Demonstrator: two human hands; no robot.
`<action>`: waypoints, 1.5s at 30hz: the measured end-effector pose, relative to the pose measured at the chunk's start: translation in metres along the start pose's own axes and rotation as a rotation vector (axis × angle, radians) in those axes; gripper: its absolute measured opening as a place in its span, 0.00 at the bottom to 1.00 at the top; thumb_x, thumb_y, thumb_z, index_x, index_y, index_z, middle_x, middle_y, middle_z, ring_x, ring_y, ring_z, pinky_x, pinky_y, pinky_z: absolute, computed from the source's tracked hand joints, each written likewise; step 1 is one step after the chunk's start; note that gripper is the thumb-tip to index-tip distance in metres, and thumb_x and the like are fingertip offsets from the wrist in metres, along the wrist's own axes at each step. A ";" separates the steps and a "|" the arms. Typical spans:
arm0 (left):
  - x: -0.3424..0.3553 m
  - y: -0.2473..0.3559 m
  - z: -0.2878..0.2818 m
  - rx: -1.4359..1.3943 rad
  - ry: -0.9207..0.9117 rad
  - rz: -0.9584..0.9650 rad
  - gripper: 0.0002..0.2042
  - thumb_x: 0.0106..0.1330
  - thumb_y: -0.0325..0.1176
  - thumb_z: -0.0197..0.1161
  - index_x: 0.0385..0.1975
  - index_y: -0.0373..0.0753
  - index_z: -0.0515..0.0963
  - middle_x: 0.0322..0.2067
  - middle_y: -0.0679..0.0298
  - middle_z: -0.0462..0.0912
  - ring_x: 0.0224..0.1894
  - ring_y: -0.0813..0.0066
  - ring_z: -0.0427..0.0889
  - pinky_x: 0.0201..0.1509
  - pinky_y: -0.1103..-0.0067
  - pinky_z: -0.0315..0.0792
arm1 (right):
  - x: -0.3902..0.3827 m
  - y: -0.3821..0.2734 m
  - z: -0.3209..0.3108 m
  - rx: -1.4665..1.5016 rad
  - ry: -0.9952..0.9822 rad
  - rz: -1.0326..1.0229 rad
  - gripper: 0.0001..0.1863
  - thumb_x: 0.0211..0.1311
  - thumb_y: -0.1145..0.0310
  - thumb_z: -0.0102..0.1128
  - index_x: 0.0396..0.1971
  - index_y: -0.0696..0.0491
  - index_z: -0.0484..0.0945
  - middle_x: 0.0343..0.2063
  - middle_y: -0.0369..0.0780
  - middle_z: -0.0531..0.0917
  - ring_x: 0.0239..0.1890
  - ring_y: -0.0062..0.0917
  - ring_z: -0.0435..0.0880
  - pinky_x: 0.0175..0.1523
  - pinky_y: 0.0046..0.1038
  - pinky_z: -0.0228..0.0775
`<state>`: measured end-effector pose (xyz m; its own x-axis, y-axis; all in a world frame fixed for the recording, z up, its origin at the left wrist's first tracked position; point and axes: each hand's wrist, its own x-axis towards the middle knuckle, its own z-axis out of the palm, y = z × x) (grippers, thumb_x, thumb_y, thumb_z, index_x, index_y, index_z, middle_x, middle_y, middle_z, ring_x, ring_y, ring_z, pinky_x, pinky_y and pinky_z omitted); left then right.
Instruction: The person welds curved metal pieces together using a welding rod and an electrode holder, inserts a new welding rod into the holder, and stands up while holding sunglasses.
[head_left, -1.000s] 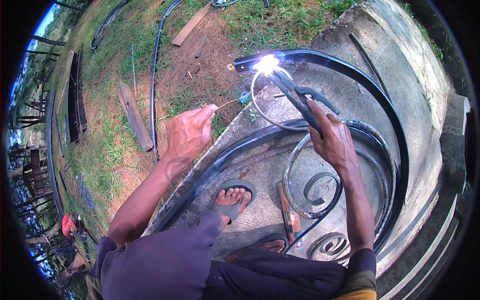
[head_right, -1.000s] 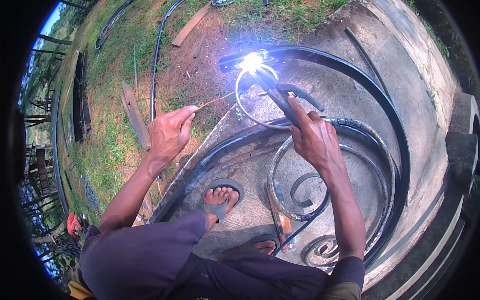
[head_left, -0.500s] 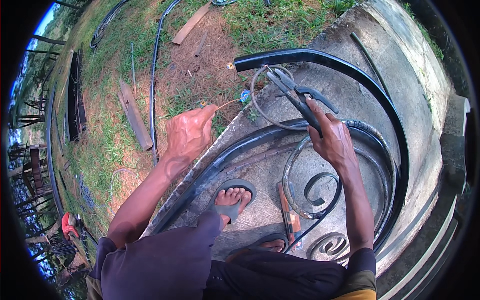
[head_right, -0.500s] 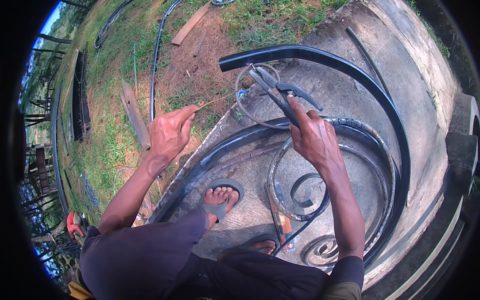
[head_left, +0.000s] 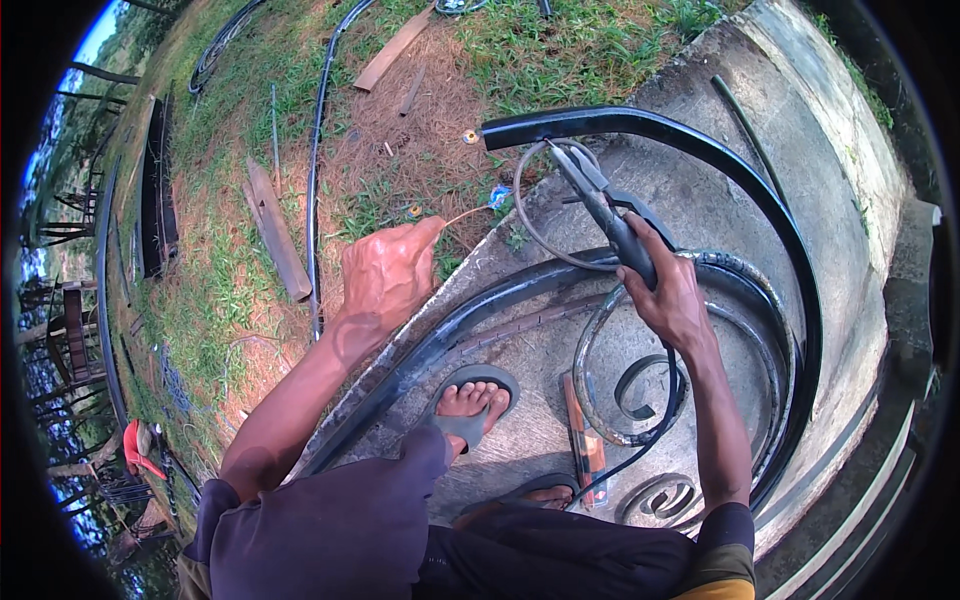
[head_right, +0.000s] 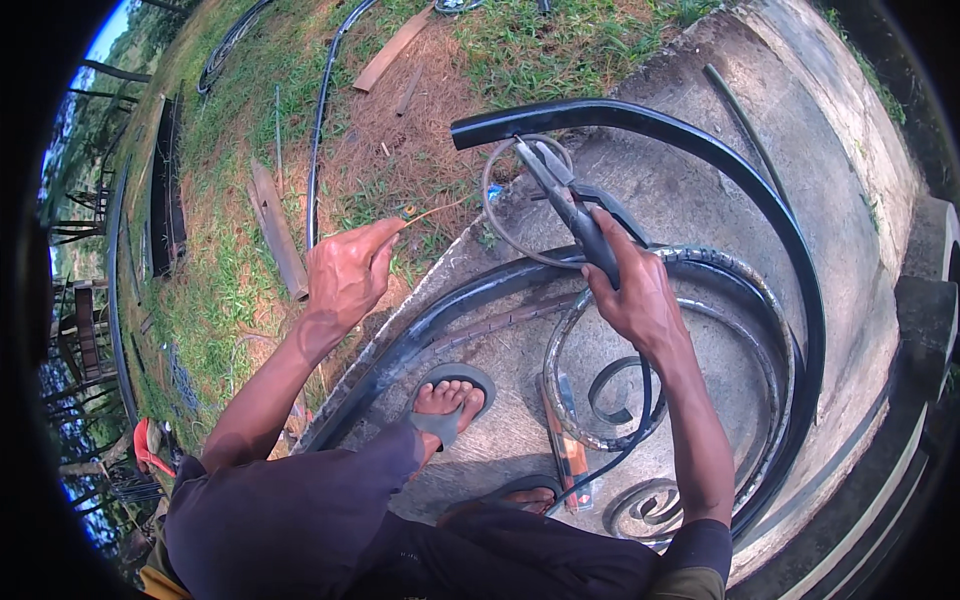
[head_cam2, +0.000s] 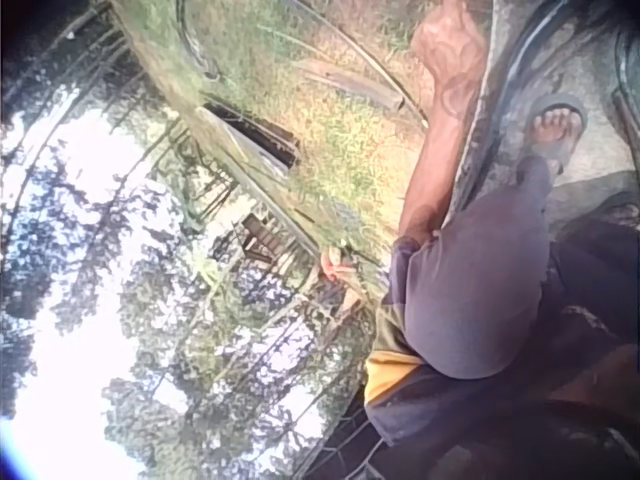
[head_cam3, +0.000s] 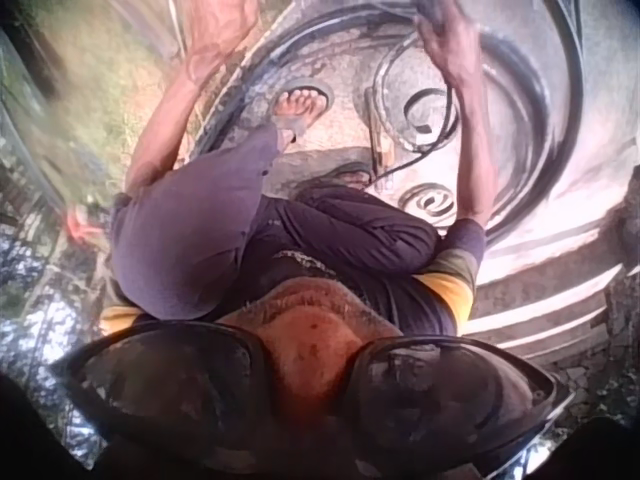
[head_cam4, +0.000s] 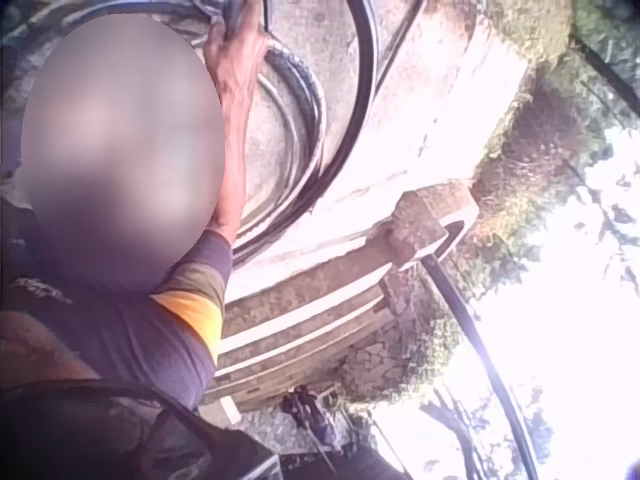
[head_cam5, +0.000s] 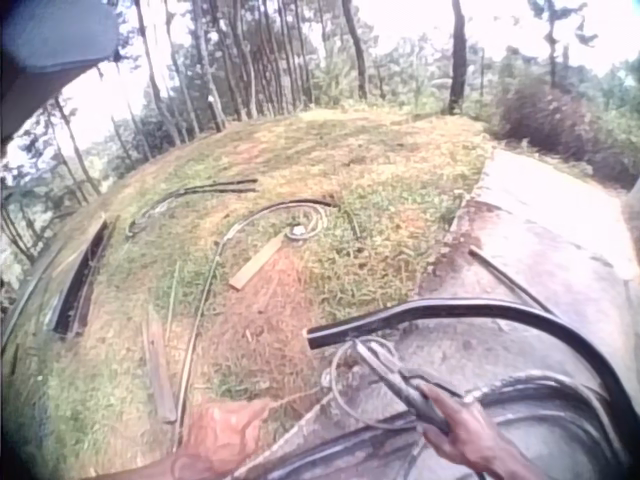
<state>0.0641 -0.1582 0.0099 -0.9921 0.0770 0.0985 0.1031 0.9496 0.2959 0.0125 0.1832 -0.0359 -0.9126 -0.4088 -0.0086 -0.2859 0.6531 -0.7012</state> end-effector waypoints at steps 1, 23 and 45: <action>-0.001 0.000 0.001 -0.007 -0.010 -0.018 0.10 0.63 0.29 0.64 0.44 0.43 0.85 0.36 0.56 0.88 0.35 0.56 0.88 0.38 0.67 0.81 | -0.001 0.004 0.004 -0.073 0.040 -0.059 0.36 0.61 0.68 0.66 0.70 0.50 0.64 0.28 0.46 0.83 0.23 0.25 0.83 0.29 0.32 0.74; -0.001 -0.007 0.004 -0.011 -0.003 -0.018 0.10 0.64 0.30 0.64 0.44 0.42 0.85 0.37 0.56 0.88 0.36 0.55 0.88 0.39 0.67 0.81 | 0.002 -0.010 0.000 -0.026 -0.027 0.055 0.36 0.58 0.73 0.64 0.69 0.47 0.65 0.38 0.60 0.84 0.41 0.56 0.85 0.48 0.48 0.75; -0.001 -0.006 0.008 -0.030 0.011 -0.010 0.10 0.64 0.30 0.64 0.44 0.43 0.86 0.40 0.58 0.89 0.37 0.58 0.89 0.41 0.70 0.82 | 0.003 -0.012 0.000 -0.093 -0.035 0.102 0.37 0.59 0.71 0.63 0.70 0.43 0.65 0.37 0.59 0.83 0.38 0.56 0.85 0.46 0.49 0.76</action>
<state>0.0637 -0.1620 0.0001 -0.9923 0.0637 0.1060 0.0951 0.9410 0.3249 0.0134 0.1741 -0.0271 -0.9282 -0.3578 -0.1022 -0.2193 0.7479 -0.6265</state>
